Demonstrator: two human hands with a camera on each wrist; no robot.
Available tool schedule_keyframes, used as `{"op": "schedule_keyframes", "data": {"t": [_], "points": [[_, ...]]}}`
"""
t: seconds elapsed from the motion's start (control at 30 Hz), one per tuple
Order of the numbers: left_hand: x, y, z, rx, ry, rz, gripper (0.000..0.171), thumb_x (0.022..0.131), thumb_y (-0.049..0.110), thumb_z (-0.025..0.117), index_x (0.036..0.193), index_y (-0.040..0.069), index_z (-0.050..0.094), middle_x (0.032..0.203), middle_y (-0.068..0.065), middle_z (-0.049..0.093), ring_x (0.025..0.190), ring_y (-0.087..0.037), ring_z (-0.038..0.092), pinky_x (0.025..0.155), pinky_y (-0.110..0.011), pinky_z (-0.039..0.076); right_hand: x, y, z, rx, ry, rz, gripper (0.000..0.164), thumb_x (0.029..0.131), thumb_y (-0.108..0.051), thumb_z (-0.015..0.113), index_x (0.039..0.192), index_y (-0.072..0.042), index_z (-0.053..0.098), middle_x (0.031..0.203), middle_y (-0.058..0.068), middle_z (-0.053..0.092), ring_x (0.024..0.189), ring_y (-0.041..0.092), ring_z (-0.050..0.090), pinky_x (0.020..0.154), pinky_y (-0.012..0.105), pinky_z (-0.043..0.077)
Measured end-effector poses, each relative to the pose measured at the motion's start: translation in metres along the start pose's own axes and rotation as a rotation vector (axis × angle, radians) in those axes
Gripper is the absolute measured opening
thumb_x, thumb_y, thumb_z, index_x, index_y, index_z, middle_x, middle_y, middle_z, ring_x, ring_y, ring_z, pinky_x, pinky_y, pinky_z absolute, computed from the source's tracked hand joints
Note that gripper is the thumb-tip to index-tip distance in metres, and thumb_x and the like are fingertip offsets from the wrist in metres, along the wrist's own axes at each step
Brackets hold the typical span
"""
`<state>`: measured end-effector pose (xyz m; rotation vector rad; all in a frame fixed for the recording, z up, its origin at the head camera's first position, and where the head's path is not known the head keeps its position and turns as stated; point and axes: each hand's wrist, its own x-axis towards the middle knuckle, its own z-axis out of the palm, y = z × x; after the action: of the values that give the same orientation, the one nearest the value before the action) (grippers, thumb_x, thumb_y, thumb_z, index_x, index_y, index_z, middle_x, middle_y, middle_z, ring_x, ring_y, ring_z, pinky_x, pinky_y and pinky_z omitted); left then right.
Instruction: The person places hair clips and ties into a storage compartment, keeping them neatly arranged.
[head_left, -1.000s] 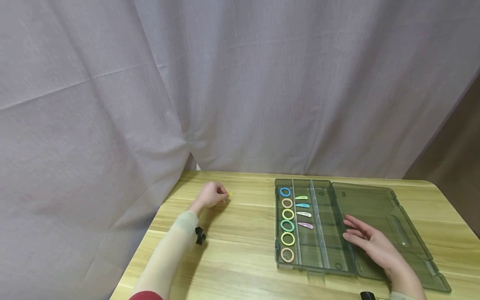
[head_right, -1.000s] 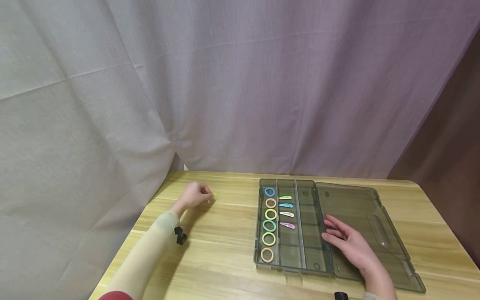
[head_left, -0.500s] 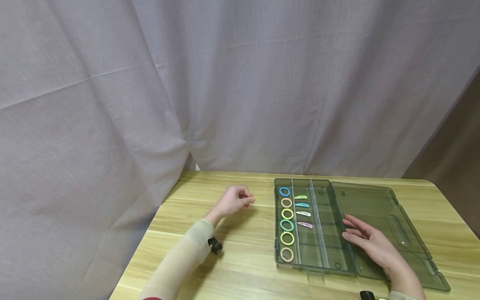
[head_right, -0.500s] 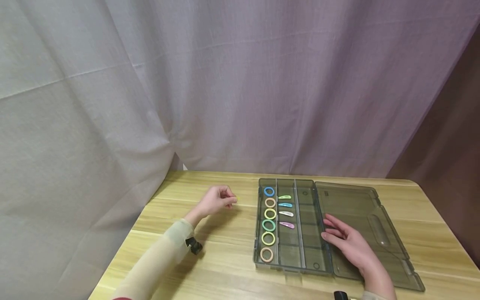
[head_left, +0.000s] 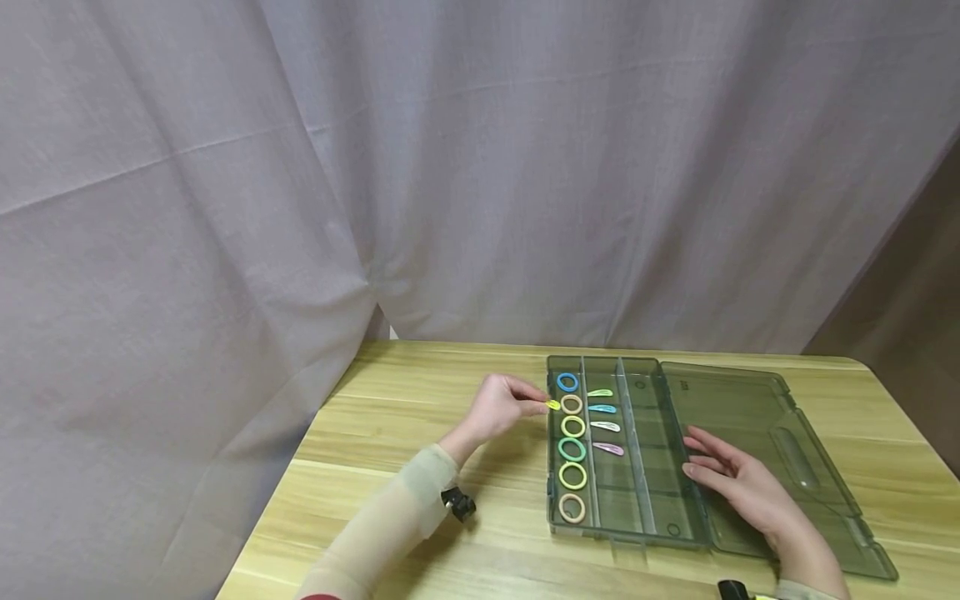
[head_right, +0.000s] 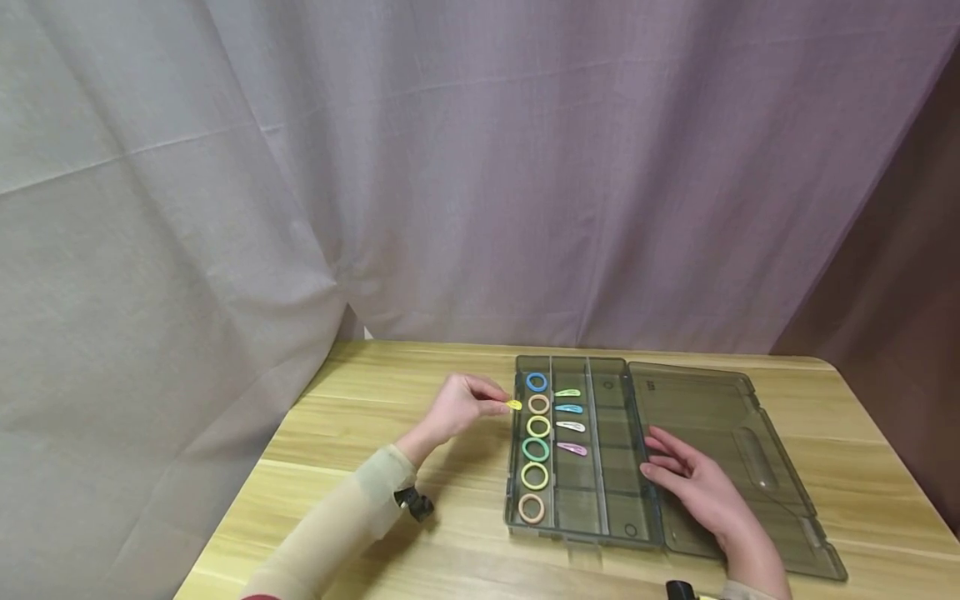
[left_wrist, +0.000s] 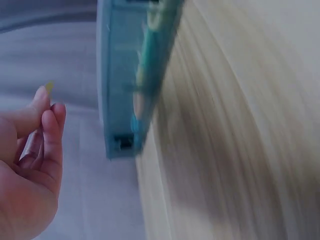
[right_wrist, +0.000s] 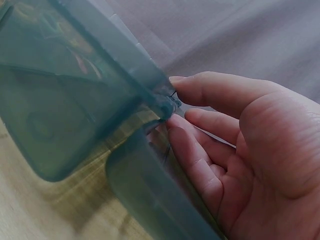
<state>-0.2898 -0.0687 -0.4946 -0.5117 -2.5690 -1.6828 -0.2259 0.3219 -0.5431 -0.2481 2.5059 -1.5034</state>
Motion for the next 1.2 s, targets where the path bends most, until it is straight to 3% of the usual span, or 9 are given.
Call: {"op": "schedule_keyframes", "data": {"t": [0.2,0.37,0.47,0.7,0.8,0.97,1.03,1.2], "points": [[0.000,0.017,0.022,-0.055,-0.041,-0.002,0.013,0.086,-0.007,0.085,0.098,-0.002,0.084,0.096,-0.008,0.081,0.080,-0.002,0.070,0.071,-0.019,0.059,-0.002,0.000,-0.001,0.013,0.002,-0.007,0.078,0.106,-0.031,0.071,0.167,-0.002,0.032,0.156,0.013,0.055,0.111,-0.017,0.055,0.088,0.012,0.049],[0.000,0.026,0.037,0.056,-0.092,0.059,0.015,0.093,-0.001,0.081,0.107,-0.001,0.083,0.104,-0.010,0.081,0.078,0.004,0.063,0.068,-0.014,0.053,-0.005,0.001,-0.002,0.012,-0.006,0.006,0.078,0.106,-0.031,0.070,0.167,-0.002,0.031,0.158,0.017,0.052,0.111,-0.018,0.054,0.088,0.014,0.050],[0.000,0.028,0.043,0.122,-0.091,0.079,0.010,0.095,0.004,0.080,0.104,0.004,0.085,0.098,-0.003,0.081,0.073,0.006,0.061,0.066,-0.015,0.052,-0.004,0.000,-0.001,0.014,-0.019,0.017,0.079,0.107,-0.033,0.070,0.168,-0.003,0.029,0.161,0.020,0.048,0.111,-0.018,0.053,0.088,0.014,0.051],[-0.005,0.033,0.053,0.095,-0.097,0.067,0.006,0.096,0.004,0.076,0.102,0.004,0.077,0.090,0.004,0.078,0.072,0.005,0.063,0.065,-0.017,0.054,-0.003,-0.003,0.003,0.026,-0.020,0.003,0.080,0.106,-0.032,0.071,0.168,-0.004,0.029,0.161,0.024,0.046,0.112,-0.017,0.054,0.089,0.015,0.051],[-0.005,0.036,0.058,0.057,-0.109,0.062,0.008,0.098,0.001,0.072,0.105,0.004,0.070,0.094,0.001,0.080,0.077,-0.002,0.069,0.064,-0.017,0.054,-0.004,-0.003,0.002,0.028,-0.023,0.003,0.079,0.106,-0.032,0.070,0.168,-0.004,0.029,0.161,0.023,0.047,0.112,-0.017,0.054,0.088,0.015,0.052],[-0.004,0.044,0.061,0.006,-0.153,0.050,0.014,0.102,-0.002,0.065,0.115,0.003,0.067,0.097,-0.005,0.081,0.087,-0.025,0.077,0.059,-0.017,0.050,-0.005,-0.004,0.000,0.024,-0.032,0.010,0.080,0.106,-0.032,0.070,0.169,-0.005,0.028,0.162,0.023,0.046,0.112,-0.018,0.053,0.088,0.016,0.052],[-0.003,0.047,0.062,0.024,-0.168,0.053,0.014,0.101,-0.001,0.066,0.114,0.004,0.069,0.096,-0.003,0.080,0.087,-0.022,0.077,0.060,-0.017,0.049,-0.005,-0.004,-0.001,0.030,-0.034,0.014,0.080,0.107,-0.032,0.070,0.169,-0.005,0.027,0.162,0.022,0.046,0.112,-0.017,0.054,0.088,0.016,0.052],[0.000,0.048,0.066,0.183,-0.190,0.123,0.006,0.097,0.009,0.076,0.102,0.012,0.073,0.095,0.008,0.077,0.088,0.004,0.067,0.080,-0.019,0.054,-0.006,-0.004,-0.002,0.042,-0.035,0.019,0.080,0.107,-0.031,0.069,0.169,-0.004,0.027,0.162,0.019,0.047,0.112,-0.017,0.054,0.088,0.016,0.053]]}}
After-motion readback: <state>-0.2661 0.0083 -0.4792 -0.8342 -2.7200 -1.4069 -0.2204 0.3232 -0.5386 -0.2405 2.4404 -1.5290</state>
